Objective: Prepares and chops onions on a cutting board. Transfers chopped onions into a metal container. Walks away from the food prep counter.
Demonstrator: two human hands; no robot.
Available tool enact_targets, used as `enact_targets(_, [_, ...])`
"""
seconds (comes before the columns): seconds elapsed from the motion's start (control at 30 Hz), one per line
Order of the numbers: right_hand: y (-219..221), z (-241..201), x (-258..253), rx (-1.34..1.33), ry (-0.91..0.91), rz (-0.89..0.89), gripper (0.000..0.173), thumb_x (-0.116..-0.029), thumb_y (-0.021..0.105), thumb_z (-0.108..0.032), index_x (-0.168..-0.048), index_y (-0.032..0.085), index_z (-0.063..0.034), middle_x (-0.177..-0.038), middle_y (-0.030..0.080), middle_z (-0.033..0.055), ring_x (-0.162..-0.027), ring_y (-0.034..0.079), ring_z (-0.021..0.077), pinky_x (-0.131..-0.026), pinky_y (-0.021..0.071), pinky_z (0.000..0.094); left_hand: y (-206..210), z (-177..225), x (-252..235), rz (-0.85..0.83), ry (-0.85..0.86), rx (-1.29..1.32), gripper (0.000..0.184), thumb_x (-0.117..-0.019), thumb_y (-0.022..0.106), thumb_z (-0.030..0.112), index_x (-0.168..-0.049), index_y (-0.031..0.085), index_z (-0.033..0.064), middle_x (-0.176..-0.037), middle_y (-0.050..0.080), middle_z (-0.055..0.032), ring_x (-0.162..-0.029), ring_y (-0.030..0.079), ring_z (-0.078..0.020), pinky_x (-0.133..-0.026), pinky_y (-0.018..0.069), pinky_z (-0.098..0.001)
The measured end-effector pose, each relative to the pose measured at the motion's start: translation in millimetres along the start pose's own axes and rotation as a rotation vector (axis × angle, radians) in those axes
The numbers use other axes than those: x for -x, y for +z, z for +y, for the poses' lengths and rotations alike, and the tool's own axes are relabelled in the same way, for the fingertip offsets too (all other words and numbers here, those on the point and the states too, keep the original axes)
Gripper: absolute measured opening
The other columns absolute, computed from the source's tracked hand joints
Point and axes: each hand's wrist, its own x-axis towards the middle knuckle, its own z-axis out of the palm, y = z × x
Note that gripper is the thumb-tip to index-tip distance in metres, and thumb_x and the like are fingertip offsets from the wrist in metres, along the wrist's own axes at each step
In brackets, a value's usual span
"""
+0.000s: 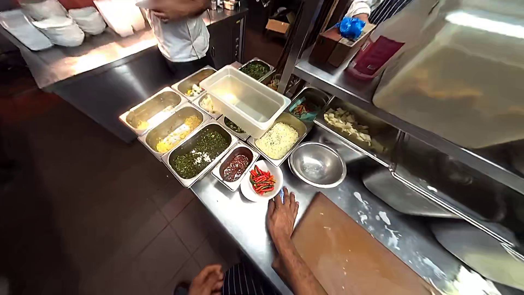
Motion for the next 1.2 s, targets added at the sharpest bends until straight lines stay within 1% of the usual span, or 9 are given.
enact_targets(0.2, [10.0, -41.0, 71.8, -0.054, 0.064, 0.059, 0.041, -0.1054, 0.042, -0.027, -0.136, 0.068, -0.0187, -0.155, 0.052, 0.0107, -0.148, 0.040, 0.0397, -0.121, 0.0276, 0.0633, 47.9, 3.1, -62.8, -0.418, -0.404, 0.256, 0.077, -0.1093, 0.015, 0.057, -0.130, 0.059, -0.0030, -0.108, 0.073, -0.0247, -0.097, 0.073, -0.0394, -0.087, 0.0595, -0.0569])
enact_targets(0.33, [13.6, -61.6, 180.3, -0.196, -0.033, 0.058, 0.040, -0.1045, 0.044, -0.026, -0.130, 0.072, -0.0148, -0.145, 0.061, 0.0130, -0.143, 0.048, 0.0370, -0.122, 0.0305, 0.0617, 52.0, -3.2, -84.0, -0.570, -0.462, 0.476, 0.058, -0.1079, 0.023, 0.050, -0.128, 0.061, 0.0109, -0.116, 0.071, -0.0128, -0.108, 0.068, -0.0278, -0.093, 0.0553, -0.0506])
enact_targets(0.43, [-6.7, -67.4, 237.2, -0.393, -0.056, 0.013, 0.034, -0.0984, 0.054, -0.015, -0.123, 0.072, 0.0007, -0.134, 0.065, 0.0240, -0.133, 0.056, 0.0406, -0.116, 0.0389, 0.0597, 47.2, 6.9, -50.3, -0.760, -0.235, 0.617, 0.060, -0.1072, 0.022, 0.044, -0.127, 0.059, -0.0003, -0.119, 0.070, -0.0211, -0.112, 0.068, -0.0335, -0.096, 0.0559, -0.0523])
enact_targets(0.53, [-20.0, -102.2, 234.9, -0.439, -0.249, -0.124, 0.036, -0.0996, 0.052, -0.012, -0.127, 0.068, 0.0062, -0.135, 0.063, 0.0281, -0.129, 0.058, 0.0439, -0.110, 0.0448, 0.0584, 6.4, 156.5, 89.4, -0.132, -0.258, 0.405, 0.060, -0.1128, 0.010, 0.023, -0.126, 0.059, -0.0090, -0.104, 0.069, -0.0237, -0.092, 0.068, -0.0303, -0.088, 0.0526, -0.0444])
enact_targets(0.6, [-23.4, -108.7, 218.6, -0.342, -0.384, -0.160, 0.041, -0.1013, 0.049, -0.017, -0.136, 0.064, 0.0000, -0.145, 0.058, 0.0222, -0.138, 0.052, 0.0398, -0.115, 0.0409, 0.0585, -6.5, 212.4, 131.9, -0.103, -0.341, 0.331, 0.052, -0.1134, 0.010, 0.018, -0.137, 0.052, -0.0005, -0.112, 0.066, -0.0153, -0.098, 0.065, -0.0226, -0.094, 0.0496, -0.0383])
enact_targets(0.7, [-30.5, -110.1, 201.7, -0.002, -0.517, -0.306, 0.053, -0.1041, 0.043, -0.028, -0.152, 0.050, -0.0067, -0.160, 0.044, 0.0166, -0.151, 0.035, 0.0397, -0.122, 0.0259, 0.0671, -28.1, 82.5, 18.5, -0.693, 0.008, 0.615, 0.049, -0.1125, 0.021, 0.034, -0.134, 0.051, 0.0010, -0.115, 0.067, -0.0116, -0.105, 0.066, -0.0196, -0.092, 0.0554, -0.0400])
enact_targets(0.83, [-65.9, -119.0, 177.7, -0.192, -0.510, -0.626, 0.055, -0.1037, 0.046, -0.037, -0.155, 0.049, -0.0174, -0.166, 0.034, 0.0136, -0.157, 0.024, 0.0328, -0.127, 0.0234, 0.0520, -3.2, 37.9, -48.1, -0.172, -0.160, 0.669, 0.038, -0.1090, 0.045, 0.035, -0.108, 0.066, 0.0038, -0.091, 0.069, -0.0115, -0.082, 0.067, -0.0225, -0.074, 0.0570, -0.0425])
enact_targets(0.97, [-73.0, -88.4, 128.5, -0.269, -0.206, -0.366, 0.035, -0.0988, 0.061, -0.023, -0.130, 0.070, -0.0113, -0.129, 0.067, 0.0113, -0.115, 0.067, 0.0243, -0.094, 0.0592, 0.0421, -1.4, 21.9, -59.4, -0.218, -0.246, 0.408, 0.036, -0.1101, 0.043, 0.036, -0.106, 0.063, 0.0061, -0.077, 0.066, -0.0073, -0.060, 0.063, -0.0183, -0.053, 0.0528, -0.0311])
enact_targets(1.2, [-29.3, -73.0, 147.9, -0.156, -0.448, -0.431, 0.023, -0.0953, 0.060, -0.016, -0.109, 0.077, -0.0096, -0.112, 0.073, 0.0108, -0.109, 0.068, 0.0277, -0.096, 0.0566, 0.0445, 26.5, 10.7, -72.6, -0.374, -0.315, 0.732, 0.040, -0.1064, 0.039, 0.040, -0.113, 0.060, 0.0067, -0.097, 0.068, -0.0125, -0.090, 0.068, -0.0273, -0.078, 0.0577, -0.0496])
